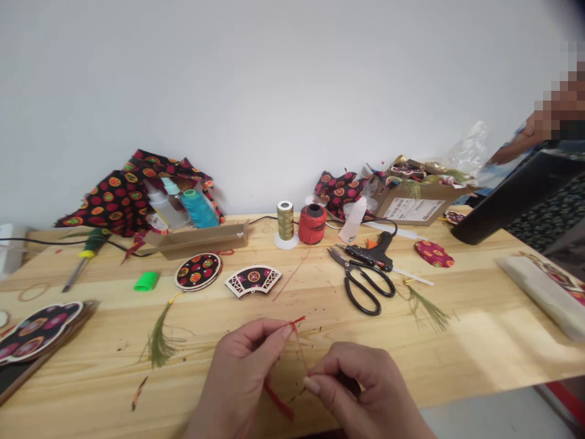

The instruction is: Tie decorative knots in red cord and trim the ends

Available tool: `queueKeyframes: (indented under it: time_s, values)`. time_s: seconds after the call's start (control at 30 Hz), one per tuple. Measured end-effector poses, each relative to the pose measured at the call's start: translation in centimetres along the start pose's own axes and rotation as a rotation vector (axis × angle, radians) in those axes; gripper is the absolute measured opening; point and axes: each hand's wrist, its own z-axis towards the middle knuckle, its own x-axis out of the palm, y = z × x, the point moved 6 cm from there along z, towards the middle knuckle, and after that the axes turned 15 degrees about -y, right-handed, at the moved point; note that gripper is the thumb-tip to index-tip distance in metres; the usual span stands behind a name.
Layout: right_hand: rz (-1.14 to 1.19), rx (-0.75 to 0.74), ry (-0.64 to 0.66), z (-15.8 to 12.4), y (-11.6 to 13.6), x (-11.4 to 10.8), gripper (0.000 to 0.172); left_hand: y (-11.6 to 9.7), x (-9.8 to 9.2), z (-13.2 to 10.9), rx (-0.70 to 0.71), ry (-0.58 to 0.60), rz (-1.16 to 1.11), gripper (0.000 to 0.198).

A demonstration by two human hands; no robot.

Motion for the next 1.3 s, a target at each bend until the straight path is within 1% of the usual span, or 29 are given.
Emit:
queueKeyframes:
  time_s: [0.13,0.4,0.53,0.7,0.77,0.9,0.97,1.1,1.17,1.2,1.23,1.3]
  values:
    - [0.019,-0.038,0.068,-0.4,0.2,0.5,0.017,-0.1,-0.1,0.1,0.033,-0.02,0.027,0.012]
    - [-0.005,-0.151,0.238,-1.2,0.4,1.6,0.024,-0.2,-0.1,0.1,0.065,-0.026,0.061,0.014]
    - [0.007,-0.179,0.249,-1.3,0.8,2.1,0.029,0.1,-0.1,0.3,0.076,-0.007,0.074,0.013]
    - [0.022,-0.172,0.268,-1.0,1.3,2.4,0.028,0.2,-0.1,0.3,0.112,0.003,0.119,0.013]
    - [0.018,-0.153,0.293,-0.9,1.4,2.6,0.027,0.1,-0.1,0.4,0.14,-0.002,0.149,0.013]
    - [0.087,-0.124,0.317,-0.9,1.6,3.0,0.026,-0.1,0.0,0.2,0.178,0.001,0.174,0.013]
    - [0.104,-0.136,0.317,-0.9,1.7,3.2,0.025,-0.3,0.1,-0.1,0.205,-0.019,0.163,0.011]
    - [0.107,-0.17,0.355,-1.4,1.1,4.1,0.023,-0.5,0.1,-0.5,0.279,-0.098,0.162,0.011]
    - [0.129,-0.183,0.351,-1.6,0.6,4.4,0.022,-0.4,0.1,-0.6,0.297,-0.106,0.175,0.01]
    - [0.138,-0.182,0.368,-1.7,0.4,4.6,0.022,-0.4,0.2,-0.7,0.303,-0.107,0.182,0.01]
    - [0.141,-0.175,0.416,-1.8,0.1,4.9,0.021,-0.3,0.2,-0.7,0.31,-0.107,0.191,0.01]
    - [0.1,-0.138,0.551,-2.0,-0.5,5.7,0.018,-0.3,0.2,-0.7,0.32,-0.1,0.206,0.011]
